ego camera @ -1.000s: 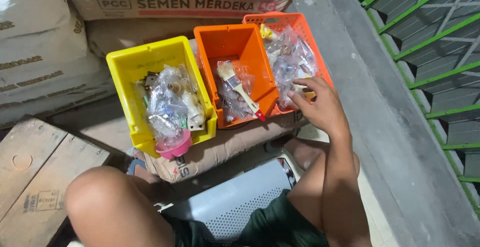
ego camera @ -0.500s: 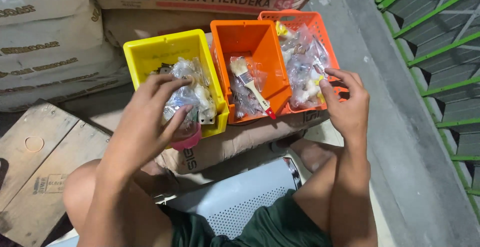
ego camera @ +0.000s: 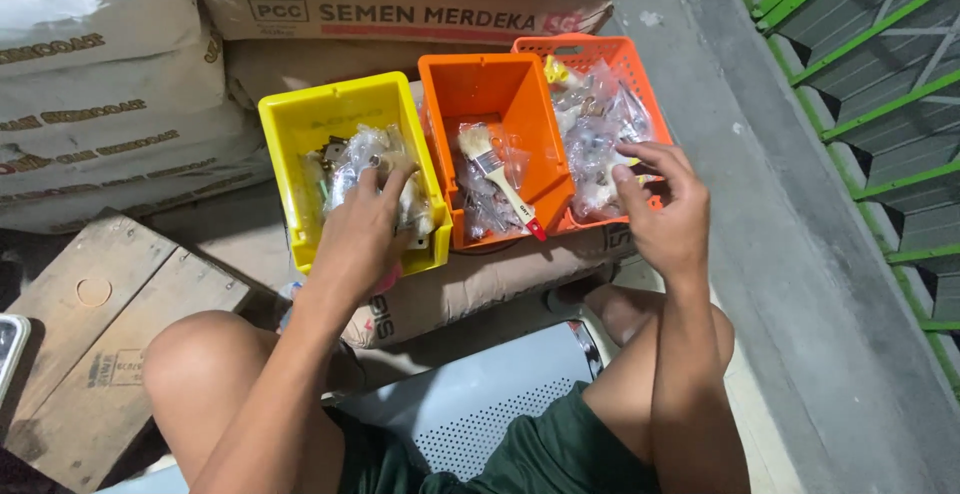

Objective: Cleaning and inspecting small plastic hardware components using a paintbrush and sorting them into bins and bags.

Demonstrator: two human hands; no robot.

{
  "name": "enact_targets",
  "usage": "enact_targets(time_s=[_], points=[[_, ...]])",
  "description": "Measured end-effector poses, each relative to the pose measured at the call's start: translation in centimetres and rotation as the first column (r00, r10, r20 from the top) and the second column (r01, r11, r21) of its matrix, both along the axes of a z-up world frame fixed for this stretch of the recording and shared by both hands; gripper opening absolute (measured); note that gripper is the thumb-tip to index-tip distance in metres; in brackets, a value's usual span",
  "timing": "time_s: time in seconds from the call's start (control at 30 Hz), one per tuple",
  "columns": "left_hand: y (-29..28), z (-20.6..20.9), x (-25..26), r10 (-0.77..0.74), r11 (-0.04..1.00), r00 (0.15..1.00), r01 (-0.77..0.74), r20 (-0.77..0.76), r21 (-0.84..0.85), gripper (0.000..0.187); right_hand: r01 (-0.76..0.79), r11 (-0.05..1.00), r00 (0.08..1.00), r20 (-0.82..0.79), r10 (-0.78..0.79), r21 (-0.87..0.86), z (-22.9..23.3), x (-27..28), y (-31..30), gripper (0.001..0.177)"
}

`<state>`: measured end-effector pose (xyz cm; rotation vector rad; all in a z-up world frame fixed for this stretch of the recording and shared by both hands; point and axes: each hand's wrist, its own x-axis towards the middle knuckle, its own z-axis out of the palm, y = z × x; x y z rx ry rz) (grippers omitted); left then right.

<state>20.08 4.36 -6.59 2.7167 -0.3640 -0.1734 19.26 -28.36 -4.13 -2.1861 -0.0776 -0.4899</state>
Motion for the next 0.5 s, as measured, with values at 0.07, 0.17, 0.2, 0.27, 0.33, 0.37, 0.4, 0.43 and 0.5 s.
enact_targets(time_s=[0.07,0.17,0.2,0.27,0.33,0.37,0.4,0.43,0.5], points=[[0.1,-0.6,0.3,0.009,1.000,1.000,-0.009,-0.010,-0.015,0.075,-0.015,1.000,1.000,0.008,0.015,0.002,0.1,-0.1,0.3,0.022],[0.6,-2.4,0.9,-0.062,0.995,0.998,0.060,0.030,0.076,0.051,-0.066,0.998,0.996,0.052,0.067,-0.014,0.2,-0.2,0.5,0.020],[0.7,-2.4,1.0,-0.073,0.992,0.995,0.065,0.073,0.110,0.046,-0.081,0.997,0.995,0.056,0.081,-0.011,0.2,-0.2,0.6,0.020],[1.0,-2.3,1.1,-0.086,0.987,0.990,0.069,0.115,0.146,0.041,-0.095,0.995,0.994,0.061,0.095,-0.006,0.3,-0.2,0.7,0.020],[1.3,-2.2,1.2,-0.099,0.992,0.964,0.076,0.247,0.102,0.043,-0.103,0.994,0.990,0.095,0.104,-0.023,0.4,-0.3,0.9,0.019],[1.6,-2.3,1.3,-0.100,0.992,0.964,0.076,0.247,0.104,0.043,-0.102,0.995,0.990,0.096,0.104,-0.022,0.5,-0.3,1.1,0.019],[1.8,-2.3,1.4,-0.084,0.995,0.957,0.066,0.278,0.071,0.039,-0.105,0.994,0.988,0.113,0.106,-0.017,0.7,-0.4,1.2,0.018],[2.0,-2.4,1.4,-0.066,0.998,0.949,0.057,0.308,0.038,0.035,-0.107,0.994,0.986,0.130,0.108,-0.013,0.8,-0.5,1.3,0.018],[2.3,-1.2,1.2,-0.031,0.994,0.928,0.067,0.372,-0.084,0.031,-0.128,0.992,0.978,0.165,0.130,-0.019,1.1,-0.7,1.9,0.017]])
